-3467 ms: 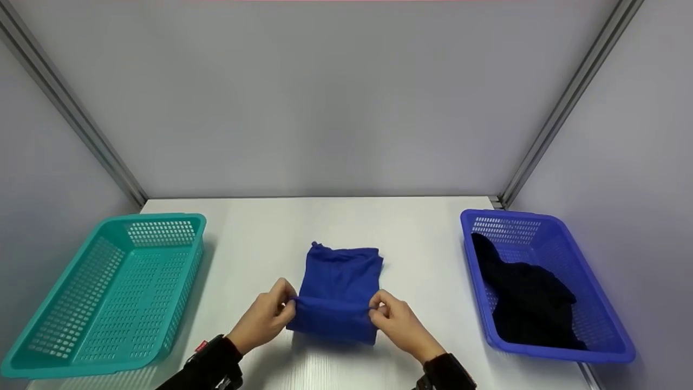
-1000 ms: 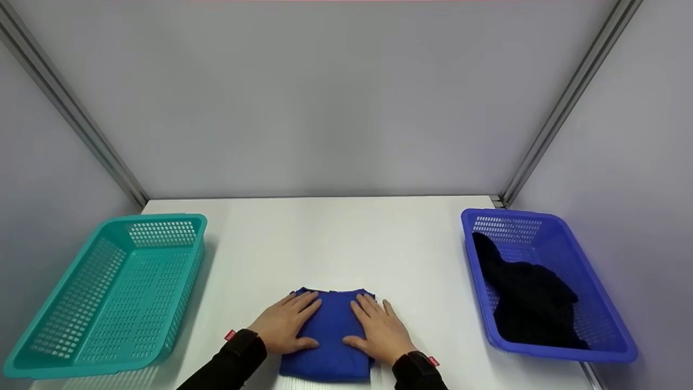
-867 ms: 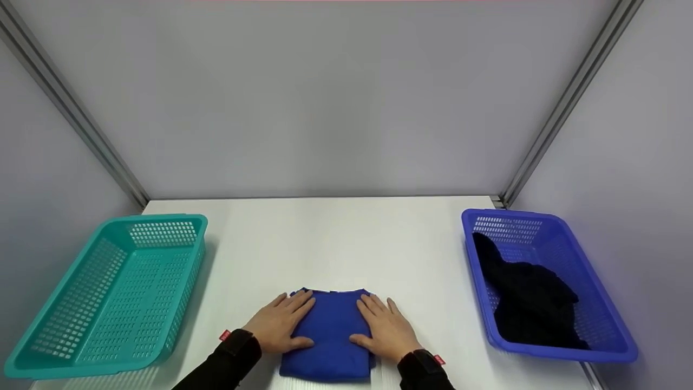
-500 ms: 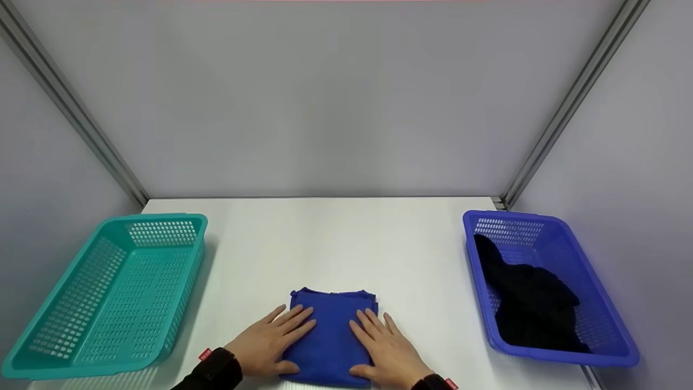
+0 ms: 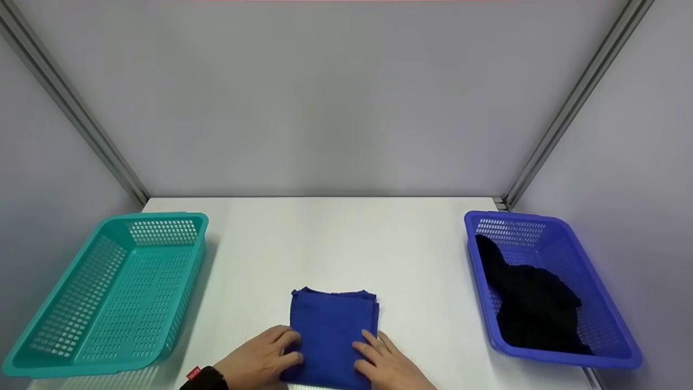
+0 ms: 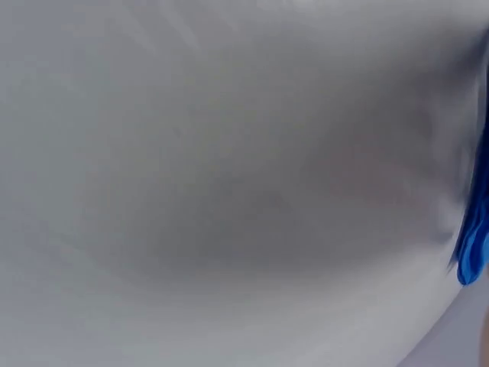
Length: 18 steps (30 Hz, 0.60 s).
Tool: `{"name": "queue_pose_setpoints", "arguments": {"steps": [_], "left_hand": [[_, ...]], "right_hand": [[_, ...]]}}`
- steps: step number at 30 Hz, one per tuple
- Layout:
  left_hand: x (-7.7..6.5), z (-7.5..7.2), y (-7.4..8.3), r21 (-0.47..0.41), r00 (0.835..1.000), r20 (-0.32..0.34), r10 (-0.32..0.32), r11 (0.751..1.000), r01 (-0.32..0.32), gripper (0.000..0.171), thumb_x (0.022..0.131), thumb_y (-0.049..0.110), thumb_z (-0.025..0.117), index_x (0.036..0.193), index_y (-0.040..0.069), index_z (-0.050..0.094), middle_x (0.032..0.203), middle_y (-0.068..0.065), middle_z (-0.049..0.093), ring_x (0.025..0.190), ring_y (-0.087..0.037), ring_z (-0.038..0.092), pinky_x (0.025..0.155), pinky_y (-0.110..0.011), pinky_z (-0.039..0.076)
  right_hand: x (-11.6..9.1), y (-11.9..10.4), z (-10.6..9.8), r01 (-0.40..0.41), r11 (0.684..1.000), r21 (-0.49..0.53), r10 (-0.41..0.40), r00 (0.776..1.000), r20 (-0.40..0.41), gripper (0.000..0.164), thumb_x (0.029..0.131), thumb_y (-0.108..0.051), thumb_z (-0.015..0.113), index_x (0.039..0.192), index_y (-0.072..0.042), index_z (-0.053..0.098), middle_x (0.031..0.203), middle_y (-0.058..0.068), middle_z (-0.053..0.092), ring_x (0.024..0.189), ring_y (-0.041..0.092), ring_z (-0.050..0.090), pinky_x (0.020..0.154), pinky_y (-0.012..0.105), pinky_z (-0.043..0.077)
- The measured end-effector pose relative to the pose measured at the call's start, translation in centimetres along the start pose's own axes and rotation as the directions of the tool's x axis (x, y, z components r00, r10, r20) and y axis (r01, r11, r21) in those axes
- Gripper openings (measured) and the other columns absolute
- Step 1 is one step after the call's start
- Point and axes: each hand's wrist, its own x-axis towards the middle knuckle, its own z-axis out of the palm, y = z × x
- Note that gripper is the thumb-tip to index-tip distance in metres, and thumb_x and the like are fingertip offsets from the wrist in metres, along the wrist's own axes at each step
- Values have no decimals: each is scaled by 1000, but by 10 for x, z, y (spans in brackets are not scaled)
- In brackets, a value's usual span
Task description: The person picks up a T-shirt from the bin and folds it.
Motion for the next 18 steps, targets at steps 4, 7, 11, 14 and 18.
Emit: {"name": "queue_pose_setpoints", "arguments": {"steps": [4, 7, 11, 14, 18], "left_hand": [[1, -1, 1, 85, 992, -78, 101, 992, -95, 18, 79, 38, 69, 83, 24, 58, 98, 3, 48, 92, -17, 45, 85, -31, 42], [-1, -3, 2, 123, 990, -74, 123, 986, -113, 11, 84, 32, 64, 78, 24, 62, 96, 4, 49, 92, -16, 47, 82, -29, 45], [-4, -2, 4, 128, 986, -67, 152, 982, -143, 15, 90, 32, 56, 78, 25, 61, 97, 4, 49, 93, -16, 47, 79, -27, 46], [-6, 0, 6, 108, 983, -70, 171, 981, -163, 20, 94, 37, 50, 80, 26, 60, 98, 5, 49, 93, -15, 47, 76, -26, 45], [-9, 0, 5, 27, 986, -89, 139, 990, -137, 19, 93, 39, 52, 80, 27, 60, 101, 6, 50, 95, -13, 47, 75, -25, 45]], "right_hand": [[0, -2, 2, 100, 995, 31, -98, 993, -58, 15, 87, -29, 64, 96, -20, 56, 135, 11, 47, 123, 36, 44, 97, 45, 37], [0, -2, 3, 128, 990, 55, -124, 989, -79, 11, 85, -15, 66, 86, -16, 54, 132, 14, 51, 120, 33, 48, 94, 43, 42], [-2, -2, 5, 154, 987, 49, -148, 984, -103, 12, 84, -11, 66, 83, -14, 53, 131, 15, 52, 118, 32, 50, 95, 39, 41], [-4, -3, 8, 155, 988, 12, -152, 981, -122, 11, 85, -14, 65, 85, -13, 54, 130, 14, 53, 117, 32, 52, 92, 37, 44], [-6, -4, 11, 96, 995, -11, -97, 985, -141, 9, 86, -18, 65, 86, -14, 57, 129, 10, 55, 116, 27, 53, 88, 35, 47]]}}
